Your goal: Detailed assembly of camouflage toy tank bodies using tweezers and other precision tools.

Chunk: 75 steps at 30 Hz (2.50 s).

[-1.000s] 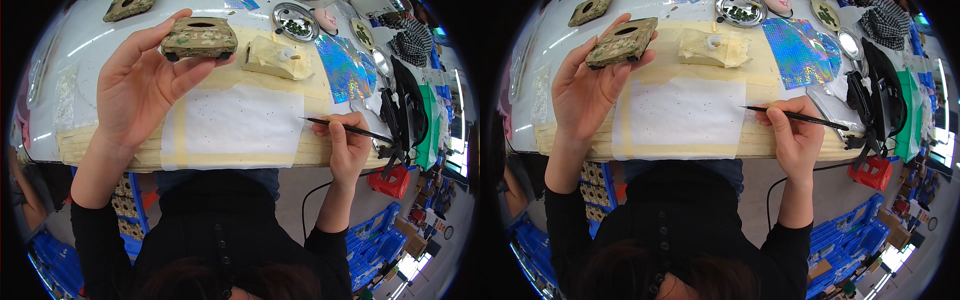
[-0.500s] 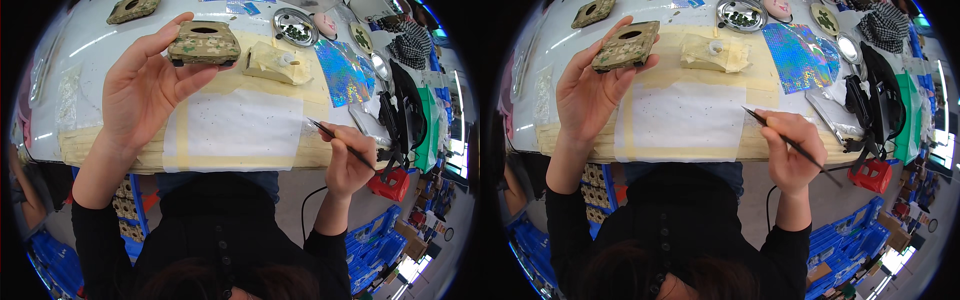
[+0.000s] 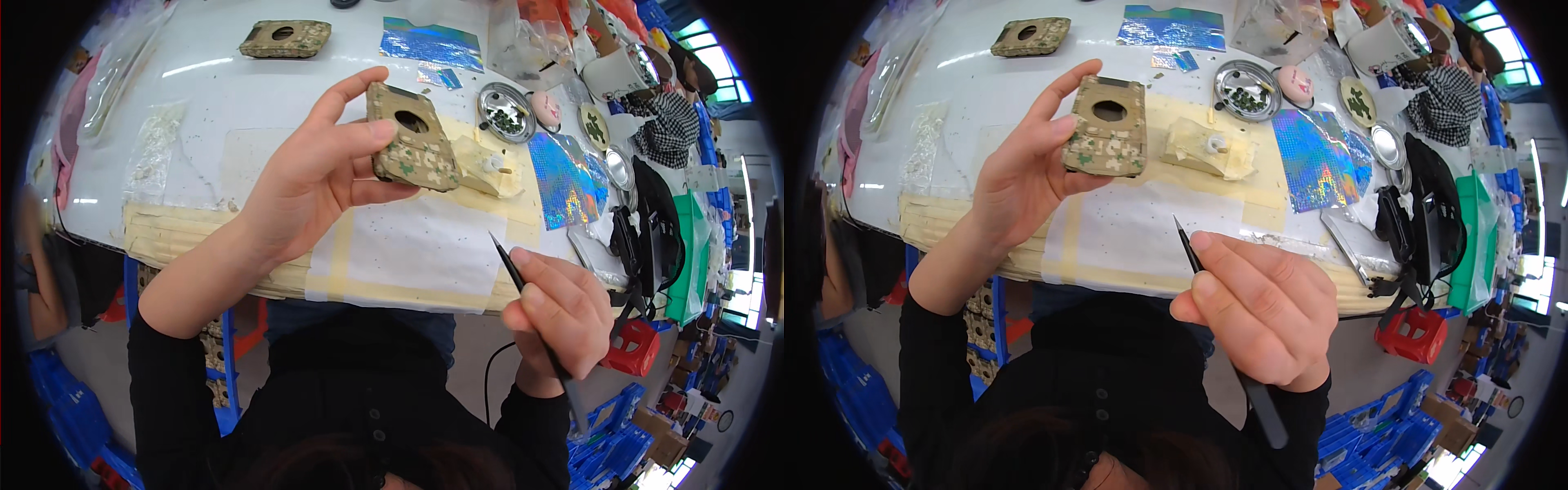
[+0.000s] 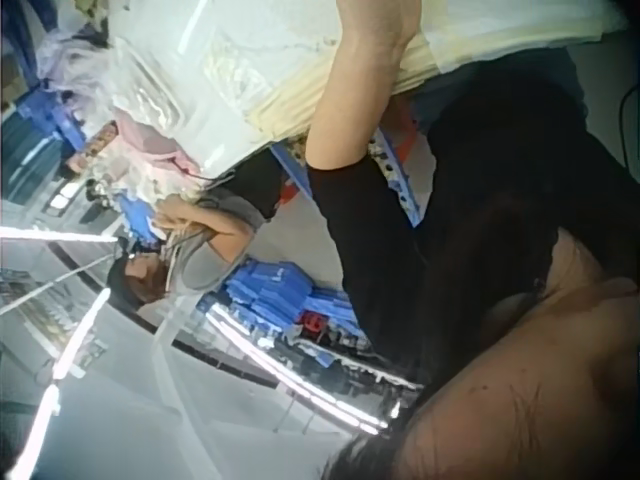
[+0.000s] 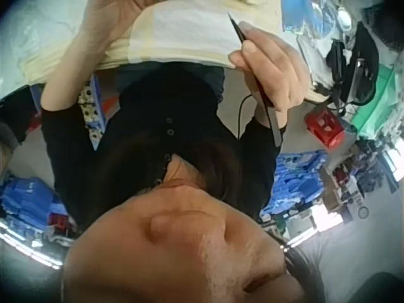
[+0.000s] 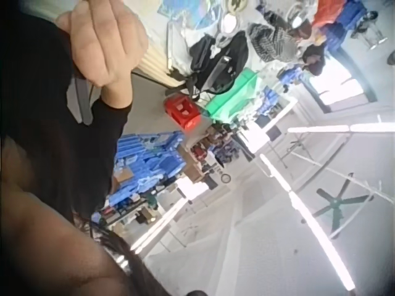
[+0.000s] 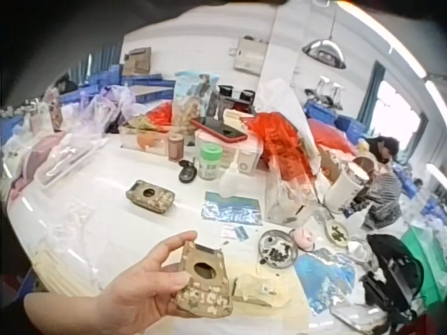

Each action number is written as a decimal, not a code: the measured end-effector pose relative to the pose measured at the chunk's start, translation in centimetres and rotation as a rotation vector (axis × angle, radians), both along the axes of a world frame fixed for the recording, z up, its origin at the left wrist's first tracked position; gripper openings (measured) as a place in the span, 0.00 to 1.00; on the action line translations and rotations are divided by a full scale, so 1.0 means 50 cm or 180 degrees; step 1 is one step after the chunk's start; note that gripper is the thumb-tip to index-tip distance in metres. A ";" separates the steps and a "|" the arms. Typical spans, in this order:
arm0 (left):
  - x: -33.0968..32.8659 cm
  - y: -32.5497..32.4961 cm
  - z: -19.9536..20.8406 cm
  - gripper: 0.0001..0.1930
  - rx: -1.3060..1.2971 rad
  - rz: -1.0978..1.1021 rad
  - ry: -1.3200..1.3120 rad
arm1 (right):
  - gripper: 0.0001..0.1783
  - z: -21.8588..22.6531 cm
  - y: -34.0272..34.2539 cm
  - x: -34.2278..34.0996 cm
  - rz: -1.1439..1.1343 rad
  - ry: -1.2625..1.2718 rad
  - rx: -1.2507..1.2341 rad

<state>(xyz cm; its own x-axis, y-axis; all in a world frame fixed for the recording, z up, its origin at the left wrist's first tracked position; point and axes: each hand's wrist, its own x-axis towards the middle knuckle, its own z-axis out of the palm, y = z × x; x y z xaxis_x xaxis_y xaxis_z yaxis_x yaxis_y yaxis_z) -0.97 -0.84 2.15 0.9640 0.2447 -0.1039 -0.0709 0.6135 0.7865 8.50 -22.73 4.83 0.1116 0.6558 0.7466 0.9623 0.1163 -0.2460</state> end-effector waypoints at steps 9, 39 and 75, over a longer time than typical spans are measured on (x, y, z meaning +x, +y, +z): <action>0.000 0.011 -0.008 0.38 -0.0310 -0.0154 -0.0007 | 0.09 0.041 0.121 0.047 0.0602 0.1963 -0.0320; -0.003 0.008 -0.008 0.39 -0.0342 -0.0218 0.0083 | 0.09 0.026 0.143 0.050 0.0575 0.2298 -0.0479; -0.003 0.009 -0.012 0.39 -0.0336 -0.0261 -0.0010 | 0.08 0.024 0.142 0.051 0.0598 0.2076 -0.0503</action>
<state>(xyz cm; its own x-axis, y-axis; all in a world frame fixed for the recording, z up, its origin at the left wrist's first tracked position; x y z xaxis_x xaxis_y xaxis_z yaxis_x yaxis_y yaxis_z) -1.13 -0.38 1.57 0.9807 0.1530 -0.1220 -0.0195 0.6967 0.7171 11.05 -15.64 6.01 0.3787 0.8033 0.4597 0.5794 0.1816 -0.7946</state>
